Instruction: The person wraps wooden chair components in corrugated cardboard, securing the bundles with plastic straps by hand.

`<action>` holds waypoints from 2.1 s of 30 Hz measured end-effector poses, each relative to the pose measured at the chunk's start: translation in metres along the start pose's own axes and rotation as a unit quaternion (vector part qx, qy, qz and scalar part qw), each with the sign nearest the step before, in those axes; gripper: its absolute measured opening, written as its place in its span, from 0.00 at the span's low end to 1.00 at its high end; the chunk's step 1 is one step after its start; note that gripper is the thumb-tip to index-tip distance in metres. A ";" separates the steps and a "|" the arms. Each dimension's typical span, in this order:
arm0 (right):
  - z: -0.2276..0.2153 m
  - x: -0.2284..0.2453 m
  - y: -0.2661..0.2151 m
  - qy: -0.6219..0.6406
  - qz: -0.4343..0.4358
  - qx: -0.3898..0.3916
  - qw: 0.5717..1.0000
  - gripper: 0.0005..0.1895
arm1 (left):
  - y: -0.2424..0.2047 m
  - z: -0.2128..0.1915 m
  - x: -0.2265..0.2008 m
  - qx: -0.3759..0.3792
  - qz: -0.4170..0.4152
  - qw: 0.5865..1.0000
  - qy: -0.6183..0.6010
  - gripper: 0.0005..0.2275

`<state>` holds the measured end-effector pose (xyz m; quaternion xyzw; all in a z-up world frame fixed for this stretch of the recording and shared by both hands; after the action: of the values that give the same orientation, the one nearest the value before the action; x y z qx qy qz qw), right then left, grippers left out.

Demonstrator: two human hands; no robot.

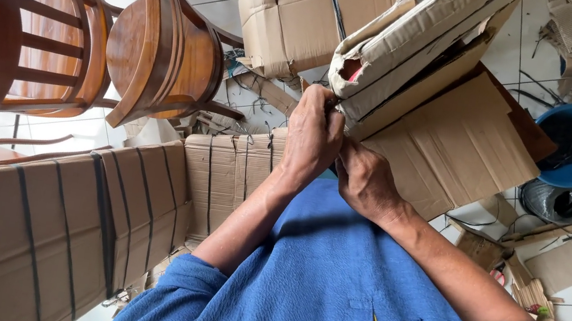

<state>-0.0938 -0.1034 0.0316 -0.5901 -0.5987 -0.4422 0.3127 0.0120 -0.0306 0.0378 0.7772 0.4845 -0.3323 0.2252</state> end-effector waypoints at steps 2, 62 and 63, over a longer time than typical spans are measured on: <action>-0.001 0.002 0.000 0.010 -0.013 -0.001 1.000 0.09 | -0.003 -0.001 -0.003 0.008 0.002 1.000 0.022 0.04; -0.026 -0.034 0.033 0.091 0.184 -0.207 0.957 0.06 | -0.027 -0.011 0.024 -0.109 -0.052 0.987 -0.105 0.01; -0.024 -0.034 0.033 0.091 0.185 -0.208 0.956 0.06 | -0.026 -0.014 0.023 -0.108 -0.051 0.987 -0.105 0.01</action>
<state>-0.0608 -0.1432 0.0162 -0.6996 -0.3431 -0.5434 0.3123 -0.0006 0.0038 0.0297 0.6834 0.5305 -0.3686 0.3402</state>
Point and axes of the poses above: each hand's wrist, its own y-axis towards the middle knuckle, its own z-axis out of the palm, x = y × z, the point moved 9 cm from there along y, towards the middle knuckle, and after that the axes turned 13 degrees about y, right-handed, at the moved point
